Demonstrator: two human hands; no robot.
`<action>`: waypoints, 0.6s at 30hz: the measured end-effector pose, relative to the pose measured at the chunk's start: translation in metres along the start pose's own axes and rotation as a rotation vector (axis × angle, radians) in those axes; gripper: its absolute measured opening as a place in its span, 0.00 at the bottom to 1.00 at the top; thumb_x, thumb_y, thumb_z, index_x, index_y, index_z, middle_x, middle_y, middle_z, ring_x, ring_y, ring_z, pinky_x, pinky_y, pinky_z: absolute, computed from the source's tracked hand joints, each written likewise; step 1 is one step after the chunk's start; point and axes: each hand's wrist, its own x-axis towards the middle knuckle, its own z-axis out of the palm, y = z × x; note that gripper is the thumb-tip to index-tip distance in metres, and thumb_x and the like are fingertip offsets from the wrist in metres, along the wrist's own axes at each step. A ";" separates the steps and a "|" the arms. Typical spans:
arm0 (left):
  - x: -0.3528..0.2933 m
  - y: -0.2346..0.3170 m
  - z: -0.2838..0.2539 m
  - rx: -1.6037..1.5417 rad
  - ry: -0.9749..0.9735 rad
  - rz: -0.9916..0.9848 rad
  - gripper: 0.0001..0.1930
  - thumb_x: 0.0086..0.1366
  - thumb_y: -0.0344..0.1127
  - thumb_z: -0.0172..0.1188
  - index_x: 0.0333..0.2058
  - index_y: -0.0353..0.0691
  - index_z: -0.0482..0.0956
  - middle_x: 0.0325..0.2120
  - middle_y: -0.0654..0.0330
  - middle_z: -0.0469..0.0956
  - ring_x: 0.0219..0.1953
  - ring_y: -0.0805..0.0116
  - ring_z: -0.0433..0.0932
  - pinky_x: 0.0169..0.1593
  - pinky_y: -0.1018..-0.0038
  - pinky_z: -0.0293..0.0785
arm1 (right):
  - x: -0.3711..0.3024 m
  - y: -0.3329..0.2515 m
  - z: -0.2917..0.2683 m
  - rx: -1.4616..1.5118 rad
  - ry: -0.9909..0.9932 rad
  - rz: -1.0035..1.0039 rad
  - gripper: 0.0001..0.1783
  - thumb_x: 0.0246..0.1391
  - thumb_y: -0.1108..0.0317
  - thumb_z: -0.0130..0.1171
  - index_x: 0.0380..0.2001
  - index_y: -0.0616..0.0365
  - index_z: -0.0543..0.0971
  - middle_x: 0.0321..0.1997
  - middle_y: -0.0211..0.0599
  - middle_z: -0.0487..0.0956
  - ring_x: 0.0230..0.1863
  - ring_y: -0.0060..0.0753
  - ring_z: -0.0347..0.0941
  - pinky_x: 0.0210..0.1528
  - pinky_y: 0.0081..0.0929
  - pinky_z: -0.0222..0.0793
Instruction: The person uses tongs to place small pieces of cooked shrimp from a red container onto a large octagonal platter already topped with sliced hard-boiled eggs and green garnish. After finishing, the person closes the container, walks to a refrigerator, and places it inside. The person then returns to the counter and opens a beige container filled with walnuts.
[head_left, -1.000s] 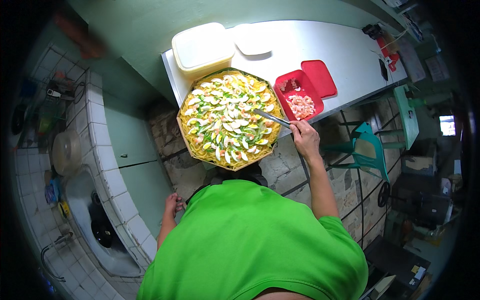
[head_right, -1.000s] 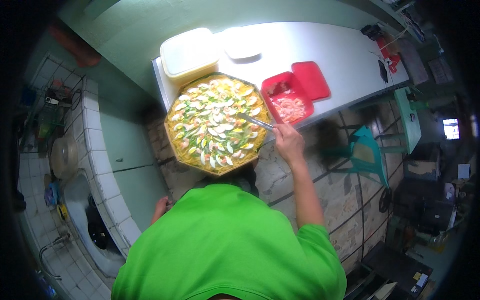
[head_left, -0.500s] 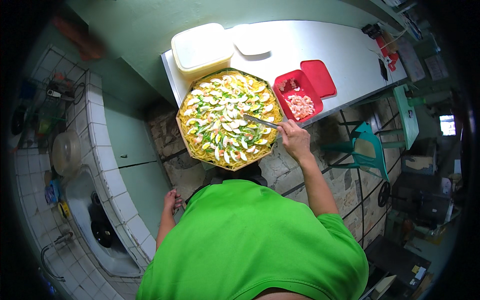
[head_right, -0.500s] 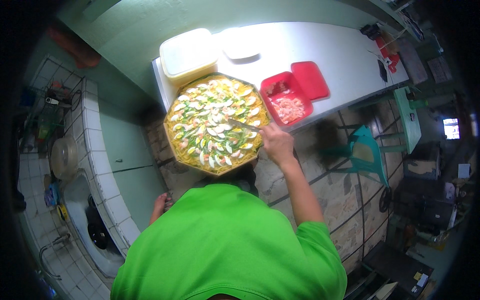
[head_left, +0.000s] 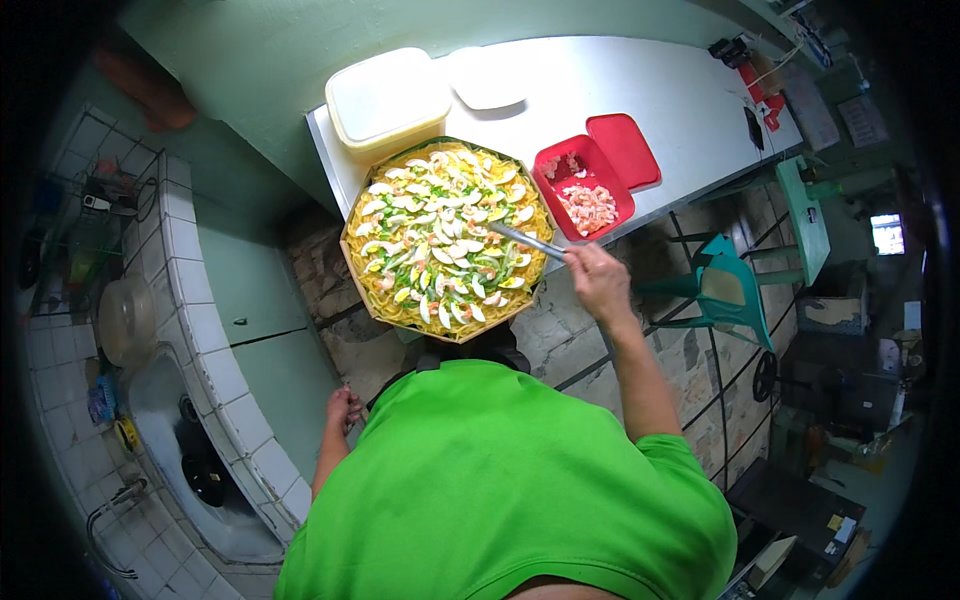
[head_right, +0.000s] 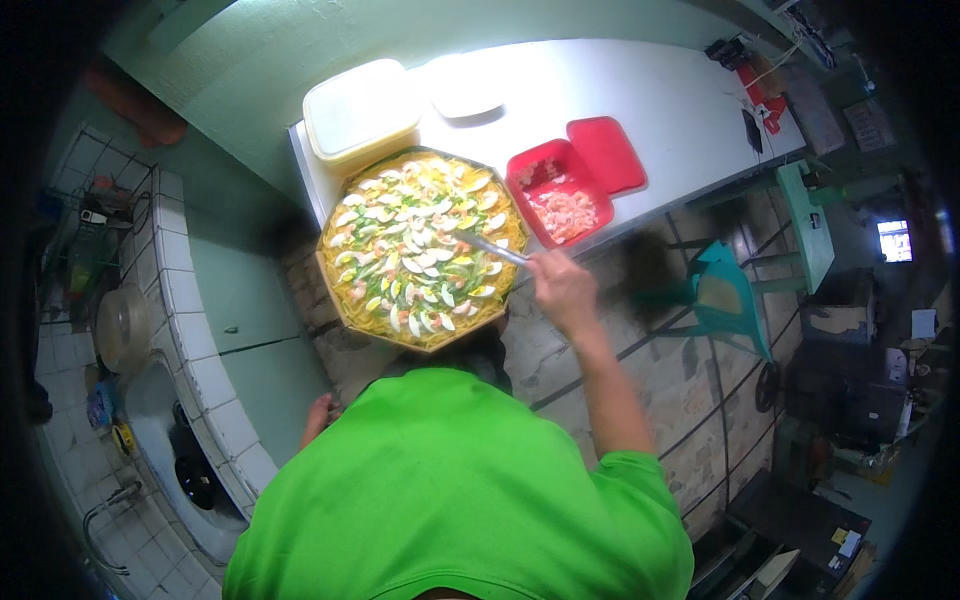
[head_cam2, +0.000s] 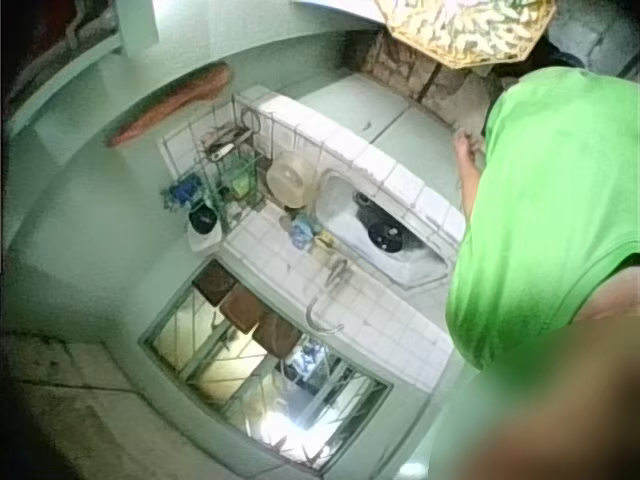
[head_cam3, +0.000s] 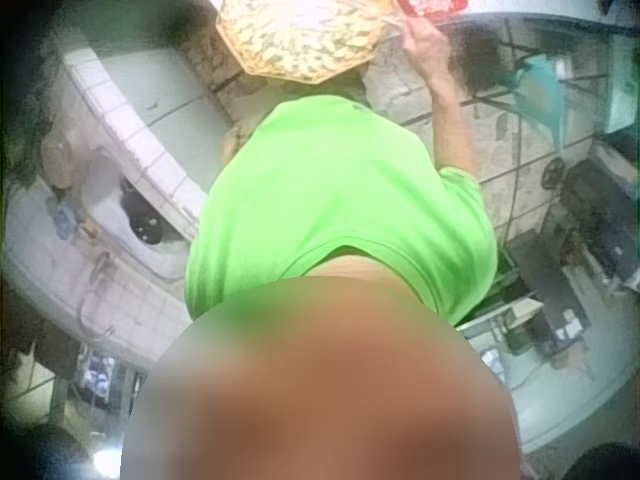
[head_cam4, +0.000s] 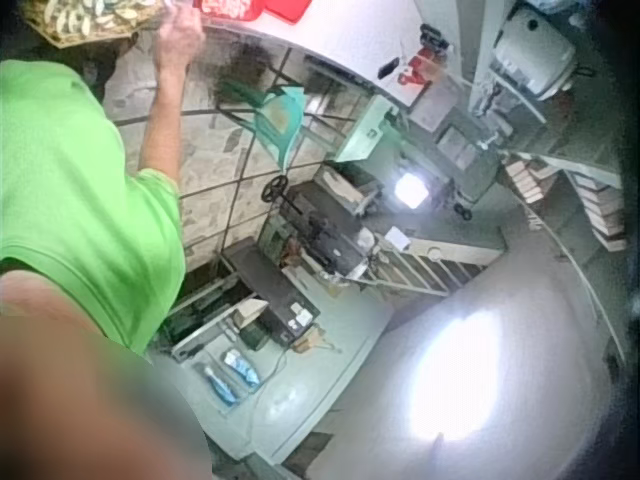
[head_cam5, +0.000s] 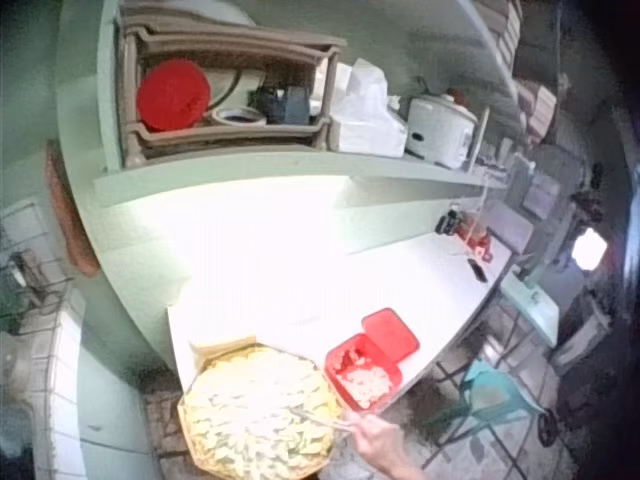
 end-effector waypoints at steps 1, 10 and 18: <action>0.003 0.003 0.001 0.009 -0.006 0.010 0.16 0.70 0.51 0.50 0.51 0.54 0.71 0.37 0.67 0.78 0.30 0.70 0.77 0.28 0.70 0.73 | -0.003 -0.004 0.011 -0.021 0.010 -0.031 0.10 0.61 0.60 0.55 0.36 0.52 0.81 0.33 0.39 0.78 0.32 0.49 0.78 0.33 0.43 0.73; -0.007 0.004 0.002 -0.005 0.014 -0.015 0.17 0.71 0.51 0.51 0.52 0.52 0.70 0.37 0.66 0.78 0.30 0.70 0.78 0.27 0.71 0.72 | -0.008 -0.014 0.033 -0.077 -0.041 -0.047 0.11 0.62 0.59 0.53 0.37 0.52 0.80 0.34 0.37 0.78 0.29 0.50 0.78 0.31 0.44 0.73; -0.008 -0.018 -0.005 -0.011 0.008 -0.006 0.17 0.70 0.51 0.51 0.52 0.53 0.70 0.38 0.66 0.77 0.31 0.70 0.77 0.29 0.70 0.72 | -0.007 -0.012 0.000 -0.003 0.058 -0.005 0.10 0.62 0.60 0.54 0.38 0.50 0.81 0.33 0.37 0.78 0.32 0.50 0.78 0.34 0.41 0.73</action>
